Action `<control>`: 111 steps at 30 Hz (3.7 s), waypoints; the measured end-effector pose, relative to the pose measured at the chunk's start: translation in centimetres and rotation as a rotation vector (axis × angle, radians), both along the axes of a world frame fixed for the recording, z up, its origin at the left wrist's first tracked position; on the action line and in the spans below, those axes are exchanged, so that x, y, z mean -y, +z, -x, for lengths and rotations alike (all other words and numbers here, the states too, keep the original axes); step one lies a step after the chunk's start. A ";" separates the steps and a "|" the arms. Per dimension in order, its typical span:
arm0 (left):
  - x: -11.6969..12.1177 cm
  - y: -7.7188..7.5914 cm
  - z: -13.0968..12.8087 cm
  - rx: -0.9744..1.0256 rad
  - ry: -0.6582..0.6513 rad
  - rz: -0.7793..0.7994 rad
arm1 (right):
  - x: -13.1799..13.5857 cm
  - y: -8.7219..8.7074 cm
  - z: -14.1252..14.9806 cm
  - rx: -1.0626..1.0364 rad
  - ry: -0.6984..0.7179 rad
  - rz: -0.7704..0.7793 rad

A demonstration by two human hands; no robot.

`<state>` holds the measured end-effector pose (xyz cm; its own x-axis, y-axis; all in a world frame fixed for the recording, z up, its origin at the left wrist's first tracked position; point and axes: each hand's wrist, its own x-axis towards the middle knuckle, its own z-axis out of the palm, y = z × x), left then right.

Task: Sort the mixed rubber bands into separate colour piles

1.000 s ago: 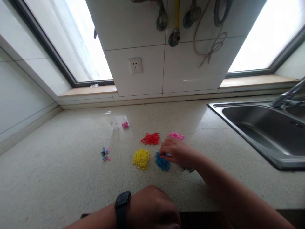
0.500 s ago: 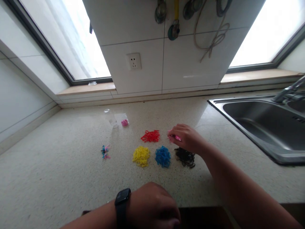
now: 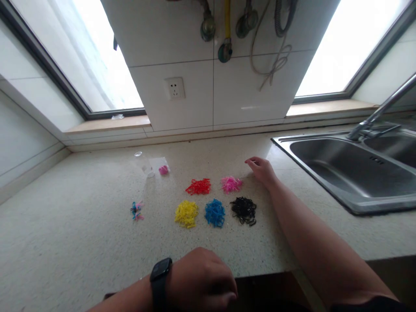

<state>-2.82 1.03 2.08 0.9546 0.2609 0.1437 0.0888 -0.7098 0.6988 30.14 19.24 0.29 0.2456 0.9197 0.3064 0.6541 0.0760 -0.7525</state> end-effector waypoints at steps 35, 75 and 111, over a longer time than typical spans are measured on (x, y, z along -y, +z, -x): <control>-12.9 7.0 19.0 -0.365 0.965 -0.106 | -1.0 0.1 2.8 0.676 -0.135 0.234; -7.6 7.0 5.9 -0.191 0.587 -0.111 | -1.1 0.5 3.2 0.654 -0.158 0.262; 2.4 -0.2 -2.4 0.019 0.108 -0.276 | -1.5 0.0 2.8 0.671 -0.171 0.244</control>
<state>-0.42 -1.32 1.84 0.9199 0.3091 0.2411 0.1625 -0.8603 0.4832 27.30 20.69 0.30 0.2235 0.9465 0.2328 0.9678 -0.1870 -0.1687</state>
